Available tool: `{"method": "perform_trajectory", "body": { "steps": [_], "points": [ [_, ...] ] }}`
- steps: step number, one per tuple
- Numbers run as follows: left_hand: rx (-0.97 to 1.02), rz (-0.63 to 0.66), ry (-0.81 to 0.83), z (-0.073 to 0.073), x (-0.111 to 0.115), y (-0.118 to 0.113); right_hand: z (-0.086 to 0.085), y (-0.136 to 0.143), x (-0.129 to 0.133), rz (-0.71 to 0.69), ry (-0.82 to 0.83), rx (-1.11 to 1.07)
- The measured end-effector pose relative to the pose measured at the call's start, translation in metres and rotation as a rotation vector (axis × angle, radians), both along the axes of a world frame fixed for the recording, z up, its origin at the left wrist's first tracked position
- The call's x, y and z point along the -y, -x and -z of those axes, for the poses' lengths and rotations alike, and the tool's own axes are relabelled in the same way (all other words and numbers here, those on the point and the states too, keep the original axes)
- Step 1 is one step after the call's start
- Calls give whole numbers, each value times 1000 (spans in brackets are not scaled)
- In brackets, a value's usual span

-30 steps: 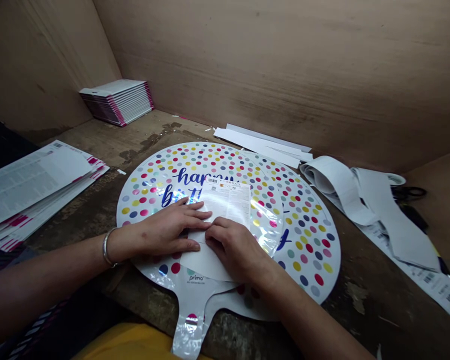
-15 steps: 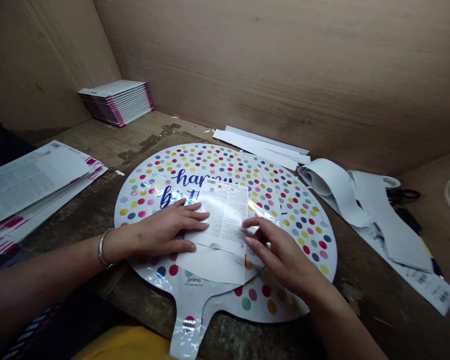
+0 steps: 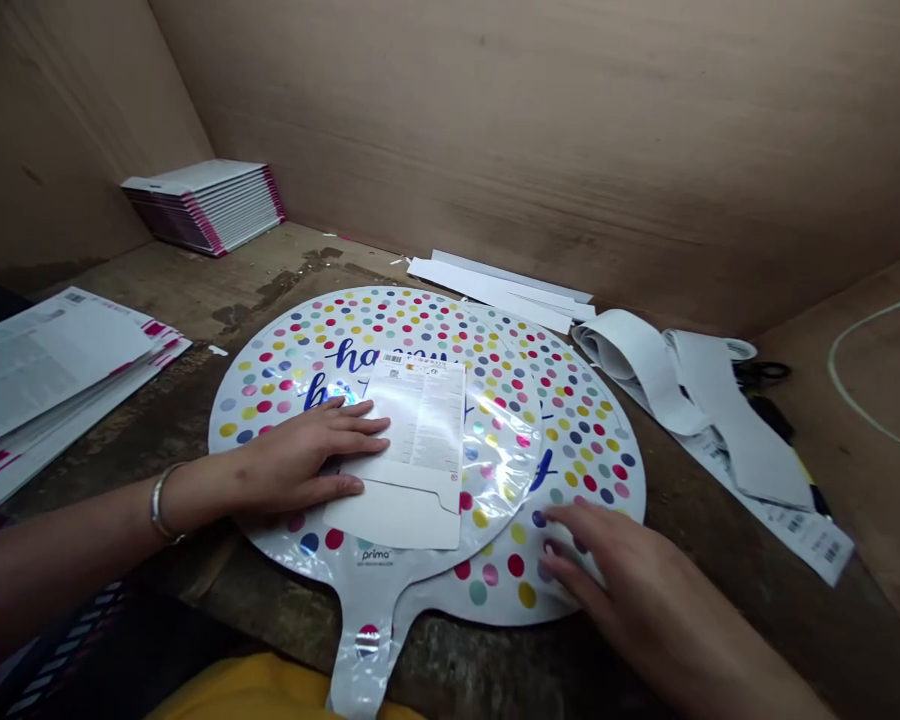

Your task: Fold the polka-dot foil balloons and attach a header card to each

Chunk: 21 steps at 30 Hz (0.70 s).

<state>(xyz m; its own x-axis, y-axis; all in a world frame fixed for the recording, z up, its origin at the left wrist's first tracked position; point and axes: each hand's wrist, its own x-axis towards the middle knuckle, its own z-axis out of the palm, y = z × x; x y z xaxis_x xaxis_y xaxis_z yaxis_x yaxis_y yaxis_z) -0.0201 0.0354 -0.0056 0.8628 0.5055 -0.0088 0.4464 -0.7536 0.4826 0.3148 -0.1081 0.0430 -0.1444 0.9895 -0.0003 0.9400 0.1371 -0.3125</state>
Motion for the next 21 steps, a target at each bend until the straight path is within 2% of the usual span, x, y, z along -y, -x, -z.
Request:
{"method": "perform_trajectory", "body": {
  "steps": [2,5,7,11,15,18,21],
  "points": [
    [17,11,-19,-1,0,-8,12,28,-7,-54,-100,22],
    [20,11,-50,-1,-2,-13,27,75,-24,-203,-131,10],
    [6,15,-62,-2,-4,-11,33,91,-31,-249,-146,14],
    [-11,23,-105,-4,0,-7,44,90,-33,-344,-277,110],
    [69,41,-194,-3,22,-15,52,87,-31,-415,-404,207],
    [79,42,-243,-1,38,-25,51,90,-30,-379,-385,183],
    [60,27,-304,-1,43,-30,46,95,-29,-311,-323,130]
  ]
}}
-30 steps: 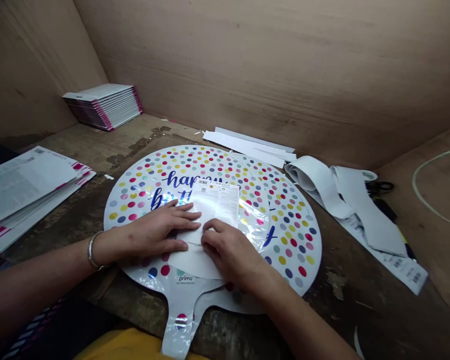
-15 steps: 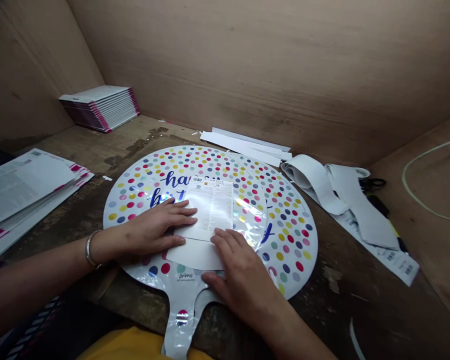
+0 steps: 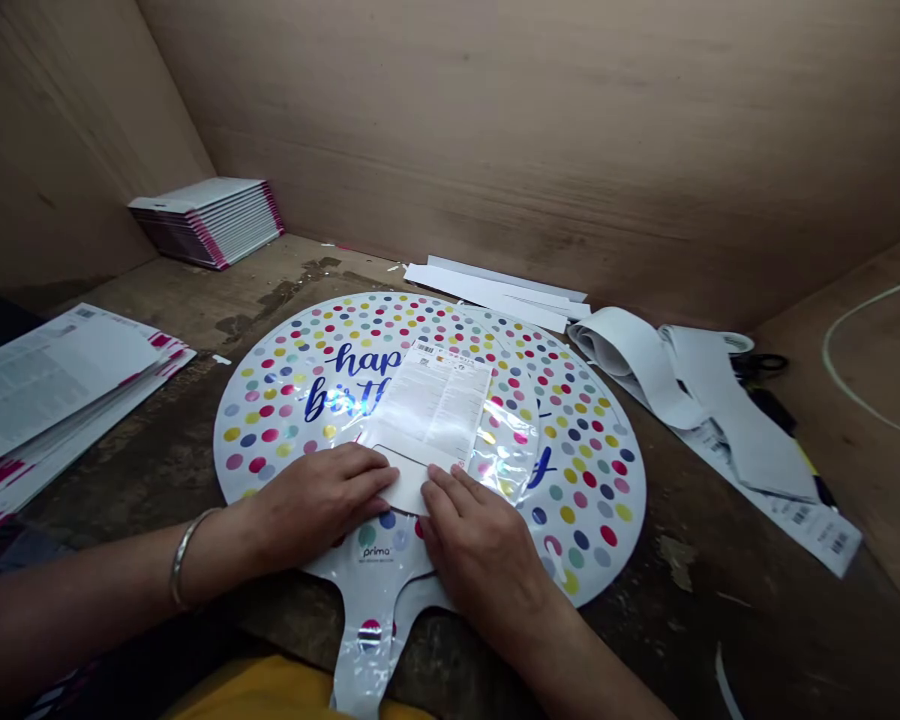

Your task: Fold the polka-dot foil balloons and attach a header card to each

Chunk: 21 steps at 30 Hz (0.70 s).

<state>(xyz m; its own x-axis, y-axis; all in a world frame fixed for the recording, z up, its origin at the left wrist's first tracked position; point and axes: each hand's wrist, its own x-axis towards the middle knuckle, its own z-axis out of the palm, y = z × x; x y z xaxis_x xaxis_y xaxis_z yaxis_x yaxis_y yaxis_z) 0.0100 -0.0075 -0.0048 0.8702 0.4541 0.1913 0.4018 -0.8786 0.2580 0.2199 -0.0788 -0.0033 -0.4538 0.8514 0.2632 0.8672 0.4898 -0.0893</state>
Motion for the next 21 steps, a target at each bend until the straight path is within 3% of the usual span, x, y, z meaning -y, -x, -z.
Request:
{"method": "perform_trajectory", "body": {
  "steps": [9,15,21],
  "points": [
    [-49,107,-209,4,-12,-12,1,7,-7,135,3,-68],
    [46,10,-34,2,-13,-9,6,-1,-10,162,46,-196],
    [94,-70,3,8,-15,-13,0,0,-19,217,110,-317]
  ]
}}
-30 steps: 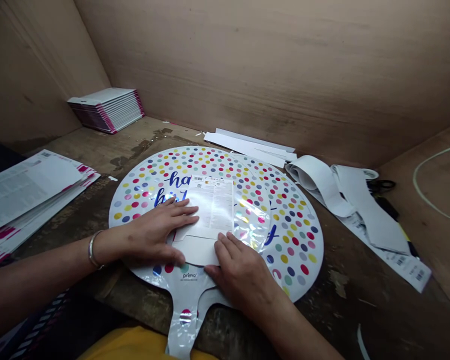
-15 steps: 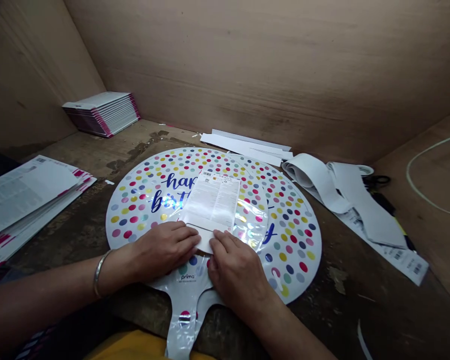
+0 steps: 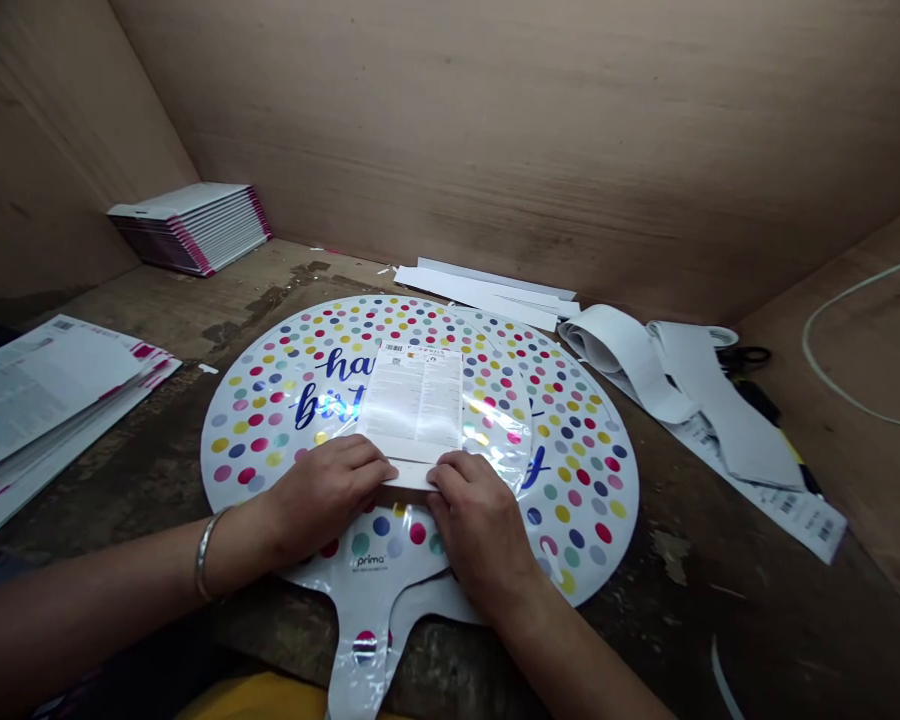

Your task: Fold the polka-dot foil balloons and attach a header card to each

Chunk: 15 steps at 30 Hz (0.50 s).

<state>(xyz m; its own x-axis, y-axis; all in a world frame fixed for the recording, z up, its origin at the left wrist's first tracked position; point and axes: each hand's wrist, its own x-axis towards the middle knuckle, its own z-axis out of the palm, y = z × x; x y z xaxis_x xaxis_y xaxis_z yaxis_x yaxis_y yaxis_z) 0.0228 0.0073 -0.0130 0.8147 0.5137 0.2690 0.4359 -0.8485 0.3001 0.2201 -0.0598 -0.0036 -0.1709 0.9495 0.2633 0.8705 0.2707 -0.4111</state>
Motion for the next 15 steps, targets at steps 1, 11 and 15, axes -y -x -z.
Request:
{"method": "perform_trajectory", "body": {
  "steps": [1,11,15],
  "points": [
    [25,-48,34,0,-1,-1,-1,1,-3,16,15,-12],
    [69,-448,238,-4,-13,3,-3,-4,-19,362,48,133],
    [38,-439,225,-1,-15,1,-3,3,-24,425,76,154]
  ]
}}
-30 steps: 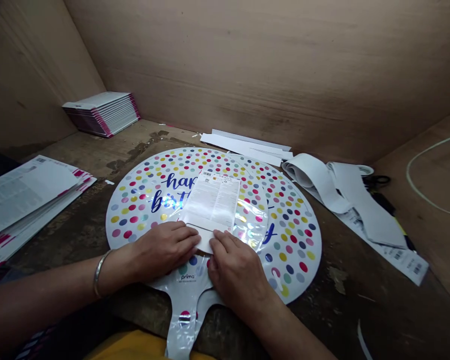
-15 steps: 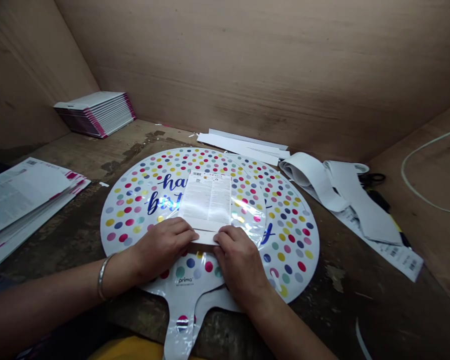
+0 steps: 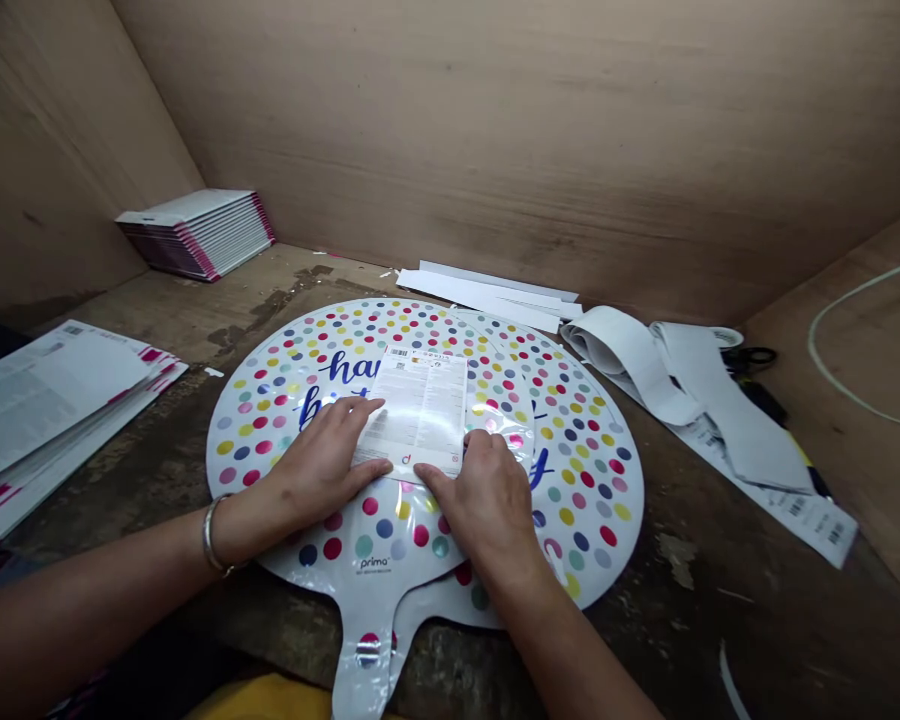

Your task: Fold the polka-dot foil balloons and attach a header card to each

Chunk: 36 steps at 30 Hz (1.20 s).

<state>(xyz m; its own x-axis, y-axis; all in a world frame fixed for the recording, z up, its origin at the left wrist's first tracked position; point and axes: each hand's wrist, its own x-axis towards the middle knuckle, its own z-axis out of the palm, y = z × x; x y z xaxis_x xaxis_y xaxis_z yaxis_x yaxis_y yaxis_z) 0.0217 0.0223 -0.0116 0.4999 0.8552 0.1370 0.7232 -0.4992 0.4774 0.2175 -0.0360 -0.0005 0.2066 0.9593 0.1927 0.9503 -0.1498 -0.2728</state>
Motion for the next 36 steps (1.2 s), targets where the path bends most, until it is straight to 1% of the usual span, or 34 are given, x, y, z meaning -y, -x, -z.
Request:
{"method": "perform_trajectory", "body": {
  "steps": [2,4,6,7,8,9,11,12,13,14,16,18,20,22,24,26,27,28,29,30,31,32,33,34,35,36],
  "points": [
    [-3,-1,-1,1,0,0,-2,3,-2,48,43,-68],
    [33,-11,2,1,0,0,-5,5,-2,70,56,-224],
    [136,-62,30,-1,1,-1,-10,5,0,59,35,-504],
    [220,-102,81,-2,2,-2,-14,4,2,57,28,-678],
    [325,-129,176,-4,4,-3,-17,4,4,68,28,-854],
    [447,-130,309,-6,6,-4,-21,3,7,91,37,-1012],
    [714,-50,612,-9,11,-8,-26,2,12,136,48,-1243],
    [838,9,730,-10,15,-10,-27,2,15,141,43,-1330],
    [945,48,802,-11,19,-12,-28,2,18,131,38,-1413],
    [1032,52,831,-12,23,-13,-27,3,22,110,41,-1500],
    [1125,-34,842,-13,30,-17,-25,7,29,71,59,-1667],
    [1139,-148,859,-14,37,-20,-21,16,35,68,69,-1792],
    [1139,-220,875,-15,42,-24,-16,27,39,67,49,-1885],
    [1162,-232,861,-15,46,-28,-11,37,41,45,16,-1949],
    [1177,-207,852,-14,48,-29,-8,40,42,7,5,-1978],
    [1187,-186,839,-12,47,-27,-8,33,44,-36,70,-1934],
    [1187,-188,832,-10,46,-26,-9,26,45,-48,119,-1855],
    [1183,-198,821,-8,45,-24,-11,18,47,-38,133,-1717],
    [1175,-212,809,-6,44,-22,-13,10,48,-12,89,-1517],
    [1160,-222,802,-4,44,-20,-15,3,49,6,-3,-1266],
    [1139,-225,801,-3,43,-19,-18,-3,49,-7,-119,-995],
    [1118,-219,799,-2,44,-19,-20,-5,48,-60,-225,-737],
    [1102,-204,791,-2,44,-20,-22,-5,48,-152,-294,-523],
    [1089,-187,778,-3,45,-21,-23,-3,46,-269,-313,-371],
    [1075,-173,766,-4,46,-23,-25,1,45,-381,-294,-283],
    [1057,-163,760,-6,48,-25,-26,6,45,-465,-263,-249]
  ]
}}
